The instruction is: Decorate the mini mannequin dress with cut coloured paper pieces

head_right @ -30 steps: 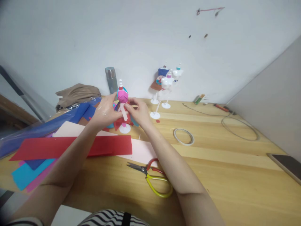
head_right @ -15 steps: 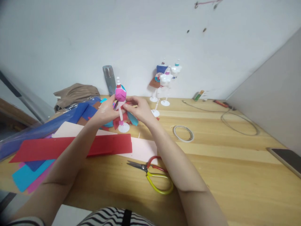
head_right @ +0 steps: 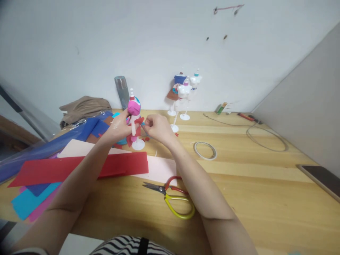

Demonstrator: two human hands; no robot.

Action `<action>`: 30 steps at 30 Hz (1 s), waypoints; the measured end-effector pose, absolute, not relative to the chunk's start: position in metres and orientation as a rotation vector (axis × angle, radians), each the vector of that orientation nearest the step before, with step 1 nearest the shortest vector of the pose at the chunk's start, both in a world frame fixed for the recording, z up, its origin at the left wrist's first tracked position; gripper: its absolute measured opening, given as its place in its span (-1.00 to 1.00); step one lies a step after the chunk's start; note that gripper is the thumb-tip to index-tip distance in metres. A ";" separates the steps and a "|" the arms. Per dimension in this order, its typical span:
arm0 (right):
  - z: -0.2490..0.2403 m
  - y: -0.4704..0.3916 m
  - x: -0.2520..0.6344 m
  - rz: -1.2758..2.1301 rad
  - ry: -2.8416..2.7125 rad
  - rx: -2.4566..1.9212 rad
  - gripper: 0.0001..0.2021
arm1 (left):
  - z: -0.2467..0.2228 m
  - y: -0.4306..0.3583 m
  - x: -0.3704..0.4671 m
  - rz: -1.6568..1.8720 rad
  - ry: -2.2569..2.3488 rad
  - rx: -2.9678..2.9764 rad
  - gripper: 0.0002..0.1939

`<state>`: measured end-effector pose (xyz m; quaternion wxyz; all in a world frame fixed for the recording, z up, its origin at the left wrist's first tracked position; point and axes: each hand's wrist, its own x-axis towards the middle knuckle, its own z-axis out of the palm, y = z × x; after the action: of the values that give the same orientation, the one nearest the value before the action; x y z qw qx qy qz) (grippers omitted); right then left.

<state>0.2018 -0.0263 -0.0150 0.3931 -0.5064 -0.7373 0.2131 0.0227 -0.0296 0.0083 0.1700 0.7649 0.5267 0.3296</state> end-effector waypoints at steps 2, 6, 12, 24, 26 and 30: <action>-0.015 -0.025 0.201 0.550 -1.845 -1.274 -0.88 | 0.008 -0.029 0.023 0.949 1.486 2.170 -0.70; -0.014 -0.026 0.194 0.499 -1.786 -1.265 -0.87 | 0.008 -0.028 0.022 0.934 1.450 2.182 -0.64; -0.017 -0.025 0.183 0.390 -1.730 -1.239 -0.81 | 0.009 -0.030 0.022 0.931 1.426 2.173 -0.69; -0.018 -0.025 0.185 0.289 -1.786 -1.146 -0.80 | 0.008 -0.029 0.021 0.936 1.368 2.174 -0.74; -0.017 -0.025 0.187 0.330 -1.820 -1.146 -0.87 | 0.008 -0.029 0.021 0.927 1.373 2.167 -0.75; -0.017 -0.023 0.189 0.344 -1.850 -1.169 -0.92 | 0.008 -0.030 0.022 0.915 1.377 2.168 -0.77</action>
<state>0.1894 -0.0234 -0.0165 0.4466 -0.4722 -0.7472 0.1389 0.0218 -0.0297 0.0076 0.2063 0.7780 0.4941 0.3285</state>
